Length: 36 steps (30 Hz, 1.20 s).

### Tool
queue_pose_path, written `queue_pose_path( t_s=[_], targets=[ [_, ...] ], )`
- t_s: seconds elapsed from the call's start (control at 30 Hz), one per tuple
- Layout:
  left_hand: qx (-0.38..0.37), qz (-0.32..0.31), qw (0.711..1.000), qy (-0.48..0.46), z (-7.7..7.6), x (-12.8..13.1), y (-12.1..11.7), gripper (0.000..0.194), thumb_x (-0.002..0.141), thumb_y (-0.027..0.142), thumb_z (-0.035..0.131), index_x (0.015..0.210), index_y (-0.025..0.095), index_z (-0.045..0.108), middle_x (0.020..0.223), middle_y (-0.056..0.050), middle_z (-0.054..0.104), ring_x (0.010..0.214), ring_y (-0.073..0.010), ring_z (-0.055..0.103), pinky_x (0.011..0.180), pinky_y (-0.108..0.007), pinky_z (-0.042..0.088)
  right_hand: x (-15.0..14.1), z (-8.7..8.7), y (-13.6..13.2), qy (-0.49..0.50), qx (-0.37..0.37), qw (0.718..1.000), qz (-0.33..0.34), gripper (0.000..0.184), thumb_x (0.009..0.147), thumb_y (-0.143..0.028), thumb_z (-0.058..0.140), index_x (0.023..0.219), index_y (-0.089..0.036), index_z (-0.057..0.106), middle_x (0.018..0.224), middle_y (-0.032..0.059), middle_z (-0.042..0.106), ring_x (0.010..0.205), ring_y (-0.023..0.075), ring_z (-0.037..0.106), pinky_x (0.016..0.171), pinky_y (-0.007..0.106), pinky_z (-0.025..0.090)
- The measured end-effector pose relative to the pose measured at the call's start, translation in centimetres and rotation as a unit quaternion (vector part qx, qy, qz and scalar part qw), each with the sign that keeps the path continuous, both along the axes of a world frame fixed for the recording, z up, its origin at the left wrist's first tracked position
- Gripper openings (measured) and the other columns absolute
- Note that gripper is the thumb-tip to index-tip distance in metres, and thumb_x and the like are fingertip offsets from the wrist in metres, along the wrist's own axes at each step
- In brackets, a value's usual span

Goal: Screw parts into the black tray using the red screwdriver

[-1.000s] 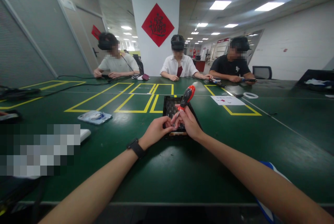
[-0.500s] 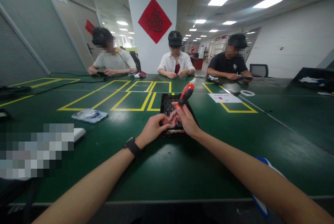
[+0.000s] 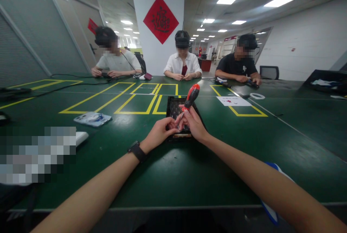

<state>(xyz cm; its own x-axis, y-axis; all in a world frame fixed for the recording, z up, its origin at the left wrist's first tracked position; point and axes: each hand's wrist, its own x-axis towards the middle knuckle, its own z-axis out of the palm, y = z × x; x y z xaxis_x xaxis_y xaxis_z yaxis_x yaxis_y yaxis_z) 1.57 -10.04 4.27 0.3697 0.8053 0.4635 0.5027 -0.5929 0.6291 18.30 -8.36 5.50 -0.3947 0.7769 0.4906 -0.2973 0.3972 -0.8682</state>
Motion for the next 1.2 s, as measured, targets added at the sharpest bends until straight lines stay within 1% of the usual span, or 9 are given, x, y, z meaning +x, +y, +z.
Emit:
queue_pose_path(
  t_s=[0.07,0.3,0.47,0.57,0.77,0.87,0.97,1.07,1.2],
  targets=[
    [-0.002,0.009,1.0,0.007,0.0,-0.07,0.02,0.022,0.075,0.035,0.061,0.078,0.014,0.057,0.068,0.002,0.056,0.06,-0.01,0.048,0.058,-0.021,0.037,0.01,-0.08,0.05,-0.004,0.001,1.0,0.003,0.032,0.089,-0.041,0.037,0.115,-0.022,0.038,0.074,-0.0012,0.061,0.048,0.0076,0.054,0.049,0.021,0.043],
    [0.013,-0.02,0.999,0.023,-0.12,-0.37,0.23,0.022,0.084,0.031,0.048,0.081,0.014,0.061,0.073,0.0,0.058,0.066,-0.0109,0.049,0.065,-0.023,0.038,0.04,0.11,-0.14,-0.01,0.007,1.0,0.008,0.032,0.09,-0.04,0.036,0.116,-0.021,0.039,0.074,-0.0005,0.061,0.049,0.0077,0.055,0.051,0.022,0.043],
    [0.008,0.001,1.0,0.007,0.01,-0.08,0.01,0.019,0.077,0.033,0.059,0.077,0.014,0.056,0.067,0.003,0.053,0.06,-0.0092,0.045,0.058,-0.021,0.035,-0.12,0.21,-0.27,-0.009,0.002,1.0,0.003,0.032,0.09,-0.041,0.035,0.115,-0.02,0.038,0.072,-0.0008,0.062,0.048,0.0077,0.055,0.05,0.021,0.042],
    [0.01,0.01,1.0,0.022,-0.13,-0.22,0.22,0.02,0.077,0.033,0.058,0.074,0.014,0.056,0.064,0.003,0.053,0.059,-0.0092,0.045,0.057,-0.021,0.035,-0.11,0.06,-0.15,-0.009,-0.002,1.0,0.007,0.032,0.09,-0.041,0.036,0.115,-0.02,0.038,0.072,-0.0009,0.062,0.048,0.0078,0.055,0.05,0.021,0.043],
    [0.009,-0.03,0.999,0.031,-0.27,-0.42,0.35,0.024,0.085,0.033,0.047,0.083,0.014,0.062,0.074,0.0,0.059,0.066,-0.0108,0.05,0.065,-0.023,0.038,0.06,-0.15,0.18,0.004,-0.008,1.0,0.011,0.033,0.09,-0.041,0.034,0.116,-0.02,0.037,0.071,-0.0012,0.061,0.047,0.0077,0.055,0.049,0.021,0.042],
    [0.003,-0.018,1.0,0.006,-0.1,-0.12,0.09,0.02,0.08,0.034,0.055,0.084,0.015,0.059,0.074,0.001,0.058,0.065,-0.0102,0.049,0.062,-0.021,0.038,0.07,-0.08,0.16,0.006,-0.003,1.0,0.003,0.033,0.09,-0.041,0.034,0.115,-0.02,0.038,0.07,-0.0016,0.061,0.045,0.0072,0.053,0.048,0.02,0.041],
    [0.001,0.001,1.0,0.003,-0.03,0.0,0.03,0.022,0.075,0.036,0.061,0.077,0.014,0.056,0.067,0.003,0.054,0.059,-0.0093,0.046,0.056,-0.02,0.035,0.03,0.0,0.05,0.004,-0.003,1.0,0.001,0.032,0.089,-0.042,0.035,0.114,-0.021,0.038,0.069,-0.0021,0.06,0.045,0.0071,0.053,0.048,0.02,0.041],
    [0.012,-0.002,1.0,0.022,-0.1,-0.2,0.22,0.021,0.078,0.035,0.057,0.076,0.014,0.057,0.067,0.002,0.054,0.06,-0.0097,0.046,0.057,-0.021,0.035,0.0,0.01,-0.03,0.001,-0.006,1.0,0.005,0.032,0.089,-0.042,0.036,0.114,-0.021,0.038,0.068,-0.0025,0.06,0.045,0.0068,0.052,0.048,0.02,0.041],
    [0.026,-0.016,0.999,0.036,-0.13,-0.38,0.33,0.021,0.084,0.03,0.048,0.08,0.014,0.06,0.072,0.0,0.057,0.065,-0.011,0.049,0.062,-0.023,0.037,0.07,-0.06,0.01,0.001,-0.002,1.0,0.009,0.032,0.09,-0.041,0.036,0.114,-0.021,0.038,0.069,-0.0022,0.06,0.047,0.0071,0.053,0.049,0.02,0.042]
  ],
)
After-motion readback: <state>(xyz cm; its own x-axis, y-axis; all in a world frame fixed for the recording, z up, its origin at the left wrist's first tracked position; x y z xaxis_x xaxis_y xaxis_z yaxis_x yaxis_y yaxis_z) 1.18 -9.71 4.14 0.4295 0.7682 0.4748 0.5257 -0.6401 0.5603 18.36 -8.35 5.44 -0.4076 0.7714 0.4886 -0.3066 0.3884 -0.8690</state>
